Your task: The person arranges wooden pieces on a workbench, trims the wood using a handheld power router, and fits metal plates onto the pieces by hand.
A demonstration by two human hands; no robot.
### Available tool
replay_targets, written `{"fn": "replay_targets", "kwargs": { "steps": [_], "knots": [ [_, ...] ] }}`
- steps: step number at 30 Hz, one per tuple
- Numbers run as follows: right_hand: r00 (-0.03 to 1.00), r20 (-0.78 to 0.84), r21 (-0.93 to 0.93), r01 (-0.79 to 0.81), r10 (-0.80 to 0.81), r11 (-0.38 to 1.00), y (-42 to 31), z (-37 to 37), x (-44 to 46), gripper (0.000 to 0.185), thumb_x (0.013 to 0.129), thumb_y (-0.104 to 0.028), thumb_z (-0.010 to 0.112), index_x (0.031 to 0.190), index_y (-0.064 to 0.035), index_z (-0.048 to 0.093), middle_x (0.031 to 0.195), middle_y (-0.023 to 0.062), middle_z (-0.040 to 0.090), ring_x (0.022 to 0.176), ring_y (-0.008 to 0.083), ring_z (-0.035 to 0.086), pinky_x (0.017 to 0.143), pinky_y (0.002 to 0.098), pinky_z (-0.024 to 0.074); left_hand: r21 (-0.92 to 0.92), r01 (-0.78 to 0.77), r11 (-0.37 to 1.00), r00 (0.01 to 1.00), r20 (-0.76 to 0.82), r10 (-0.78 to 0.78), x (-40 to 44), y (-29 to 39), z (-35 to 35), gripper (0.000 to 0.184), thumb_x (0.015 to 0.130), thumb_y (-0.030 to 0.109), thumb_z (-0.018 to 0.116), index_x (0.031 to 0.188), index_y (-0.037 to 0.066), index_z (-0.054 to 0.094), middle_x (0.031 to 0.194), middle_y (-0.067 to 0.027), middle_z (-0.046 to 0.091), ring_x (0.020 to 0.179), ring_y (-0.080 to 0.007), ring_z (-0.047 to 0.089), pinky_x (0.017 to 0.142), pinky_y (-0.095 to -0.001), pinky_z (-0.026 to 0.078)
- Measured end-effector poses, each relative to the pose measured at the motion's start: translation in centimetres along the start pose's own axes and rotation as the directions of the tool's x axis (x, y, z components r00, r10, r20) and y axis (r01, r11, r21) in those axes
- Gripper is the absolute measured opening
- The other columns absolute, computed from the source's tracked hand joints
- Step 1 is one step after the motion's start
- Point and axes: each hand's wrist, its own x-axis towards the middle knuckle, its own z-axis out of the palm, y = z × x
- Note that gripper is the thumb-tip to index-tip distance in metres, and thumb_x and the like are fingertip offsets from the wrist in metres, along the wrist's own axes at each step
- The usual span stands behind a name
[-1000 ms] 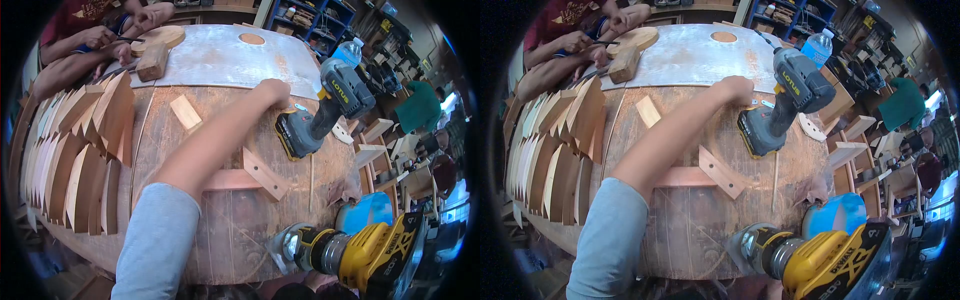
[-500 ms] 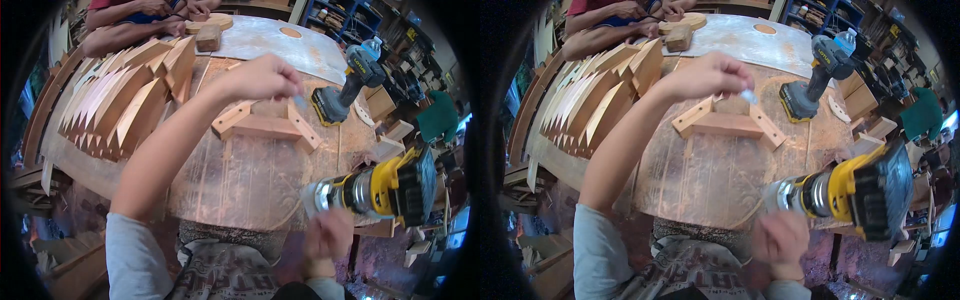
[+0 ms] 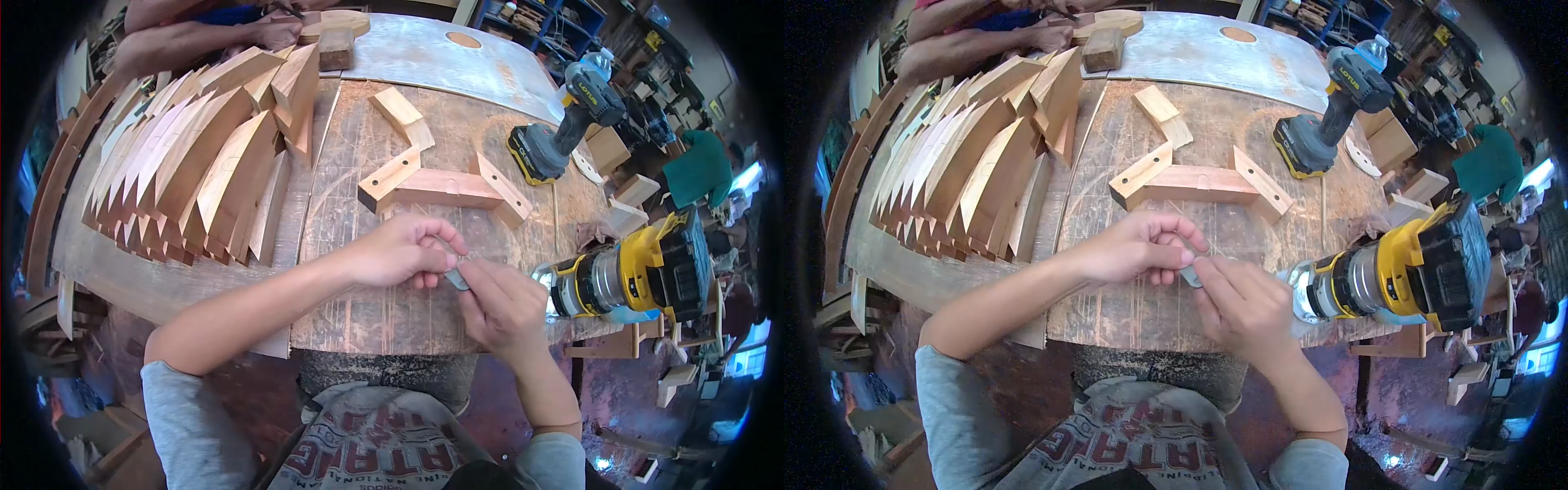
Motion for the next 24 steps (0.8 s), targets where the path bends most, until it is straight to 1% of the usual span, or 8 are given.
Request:
{"fn": "replay_targets", "kwargs": {
  "steps": [6,8,9,10,11,13,18,24],
  "knots": [
    [0.984,-0.145,0.035,0.11,-0.103,0.993,2.0,1.1,-0.5,0.03,0.069,-0.001,0.081,0.098,-0.0029,0.076,0.092,0.01,0.074,0.077,0.0276,0.074,0.067,0.0363,0.0597,0.082,0.039,0.996,0.999,0.003,-0.039,1.6,0.9,0.3,0.025,0.101,0.016,0.072,0.122,0.003,0.069,0.089,0.0007,0.072,0.079,-0.0054,0.068,0.069,-0.0229,0.054],
    [0.988,-0.149,0.092,0.053,-0.038,0.994,1.5,0.9,-0.8,0.027,0.07,-0.001,0.081,0.096,-0.0033,0.075,0.09,0.0105,0.074,0.076,0.0279,0.073,0.066,0.0362,0.0591,0.532,-0.099,0.841,0.978,-0.102,0.18,2.3,0.6,0.1,0.026,0.094,0.017,0.077,0.117,0.005,0.07,0.09,-0.0011,0.071,0.083,-0.0138,0.071,0.071,-0.0301,0.057],
    [0.99,-0.143,0.143,0.0,0.02,0.99,1.2,0.8,-1.0,0.025,0.07,-0.002,0.081,0.094,-0.0036,0.074,0.089,0.011,0.074,0.074,0.0281,0.073,0.066,0.036,0.0585,0.54,-0.091,0.836,0.98,-0.103,0.173,2.5,1.0,-0.1,0.026,0.094,0.017,0.077,0.117,0.005,0.07,0.09,-0.0011,0.071,0.083,-0.0138,0.071,0.071,-0.0301,0.057],
    [0.988,-0.15,0.15,-0.004,0.027,0.989,1.0,1.1,-1.5,0.025,0.07,-0.002,0.081,0.094,-0.0036,0.074,0.089,0.011,0.074,0.074,0.0281,0.073,0.066,0.036,0.0585,0.866,-0.161,0.473,0.874,-0.098,0.477,2.8,1.6,-0.5,0.028,0.09,0.018,0.08,0.113,0.007,0.07,0.091,-0.0034,0.07,0.086,-0.0194,0.071,0.073,-0.034,0.057],
    [0.984,-0.127,0.227,-0.09,0.121,0.97,0.7,1.5,-2.0,0.021,0.071,-0.002,0.08,0.091,-0.004,0.073,0.087,0.0113,0.074,0.073,0.0283,0.073,0.064,0.036,0.0577,0.996,-0.086,0.004,0.706,0.058,0.706,3.1,2.0,-0.9,0.03,0.086,0.019,0.082,0.11,0.008,0.069,0.092,-0.0056,0.069,0.088,-0.0251,0.071,0.075,-0.0379,0.058],
    [0.971,-0.105,0.307,-0.174,0.215,0.936,0.4,2.5,-2.9,0.018,0.073,-0.002,0.08,0.089,-0.0044,0.072,0.086,0.0117,0.074,0.072,0.0286,0.073,0.063,0.0359,0.0568,0.996,-0.073,-0.06,0.698,0.094,0.71,4.5,2.4,-1.7,0.029,0.081,0.022,0.082,0.103,0.01,0.068,0.093,-0.01,0.066,0.091,-0.0308,0.07,0.076,-0.042,0.058],
    [0.934,-0.051,0.458,-0.292,0.352,0.839,0.0,3.4,-3.9,0.016,0.077,-0.003,0.08,0.09,-0.0064,0.073,0.079,0.0108,0.075,0.067,0.0268,0.073,0.06,0.0357,0.056,0.933,-0.148,-0.329,0.684,0.337,0.647,7.2,2.2,-2.8,0.022,0.082,0.021,0.079,0.092,0.01,0.063,0.086,-0.0063,0.065,0.081,-0.0263,0.072,0.064,-0.0419,0.059],
    [0.9,-0.011,0.521,-0.366,0.435,0.771,0.2,3.6,-4.7,0.016,0.078,-0.004,0.08,0.092,-0.0071,0.072,0.077,0.0103,0.075,0.066,0.0259,0.075,0.061,0.0348,0.057,0.882,-0.161,-0.442,0.596,0.444,0.669,8.1,1.5,-3.2,0.015,0.083,0.016,0.074,0.082,0.011,0.059,0.072,-0.003,0.06,0.064,-0.0225,0.07,0.051,-0.0385,0.055]
  ]
}}
